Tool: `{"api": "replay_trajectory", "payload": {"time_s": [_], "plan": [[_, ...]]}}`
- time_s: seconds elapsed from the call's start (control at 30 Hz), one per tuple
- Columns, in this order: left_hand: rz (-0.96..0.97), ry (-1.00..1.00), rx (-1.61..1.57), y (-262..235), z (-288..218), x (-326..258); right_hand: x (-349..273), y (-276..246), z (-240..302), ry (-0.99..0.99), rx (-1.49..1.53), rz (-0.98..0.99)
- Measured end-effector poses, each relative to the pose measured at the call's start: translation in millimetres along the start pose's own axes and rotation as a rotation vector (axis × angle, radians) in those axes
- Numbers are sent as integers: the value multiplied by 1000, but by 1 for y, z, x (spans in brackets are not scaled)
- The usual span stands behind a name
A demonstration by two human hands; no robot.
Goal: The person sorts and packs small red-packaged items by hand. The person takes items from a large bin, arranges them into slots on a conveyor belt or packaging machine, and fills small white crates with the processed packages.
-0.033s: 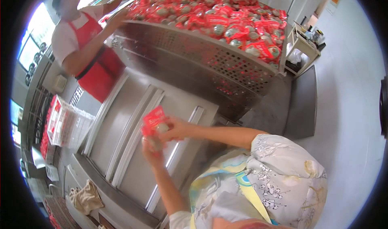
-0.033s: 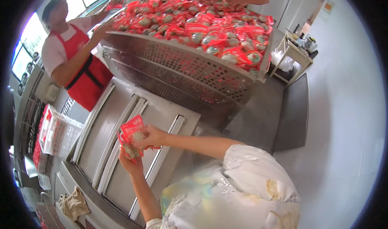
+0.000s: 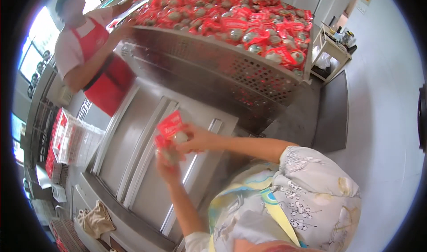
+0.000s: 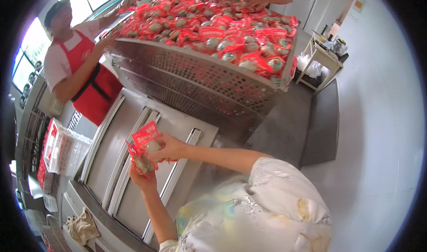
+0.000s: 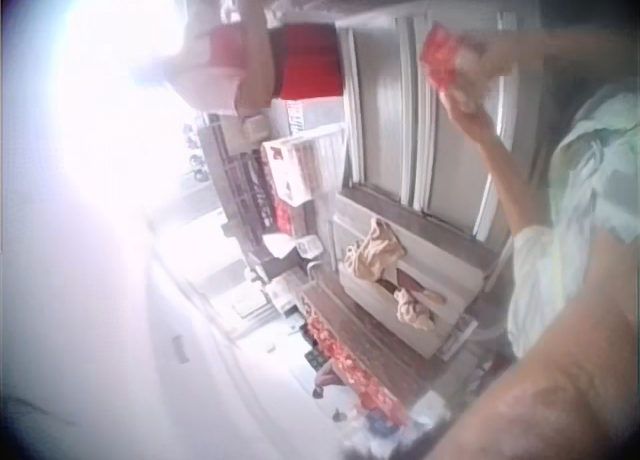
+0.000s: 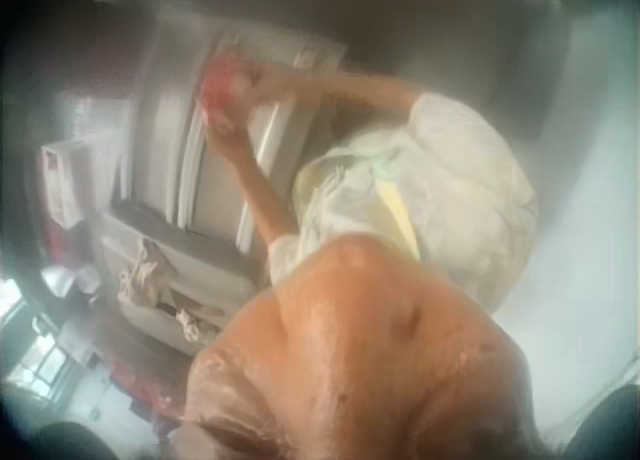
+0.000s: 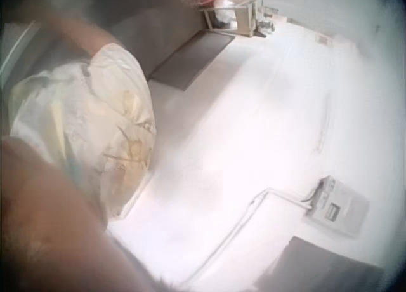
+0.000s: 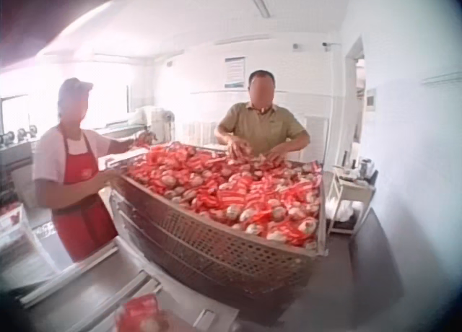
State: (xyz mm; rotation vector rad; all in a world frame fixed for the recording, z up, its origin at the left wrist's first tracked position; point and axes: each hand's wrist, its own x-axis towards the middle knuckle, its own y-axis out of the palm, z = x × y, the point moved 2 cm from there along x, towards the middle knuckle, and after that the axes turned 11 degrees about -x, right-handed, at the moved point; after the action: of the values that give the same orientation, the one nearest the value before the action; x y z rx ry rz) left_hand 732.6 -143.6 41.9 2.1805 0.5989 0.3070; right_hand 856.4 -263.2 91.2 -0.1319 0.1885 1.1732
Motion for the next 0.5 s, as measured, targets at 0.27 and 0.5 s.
{"api": "replay_trajectory", "payload": {"time_s": [0.27,0.5], "plan": [[298,41,-31,219,37,98,-148,-200,139,-348,-262,-446],[591,70,609,360,107,190,-154,-459,142,-213,-781,-913]]}}
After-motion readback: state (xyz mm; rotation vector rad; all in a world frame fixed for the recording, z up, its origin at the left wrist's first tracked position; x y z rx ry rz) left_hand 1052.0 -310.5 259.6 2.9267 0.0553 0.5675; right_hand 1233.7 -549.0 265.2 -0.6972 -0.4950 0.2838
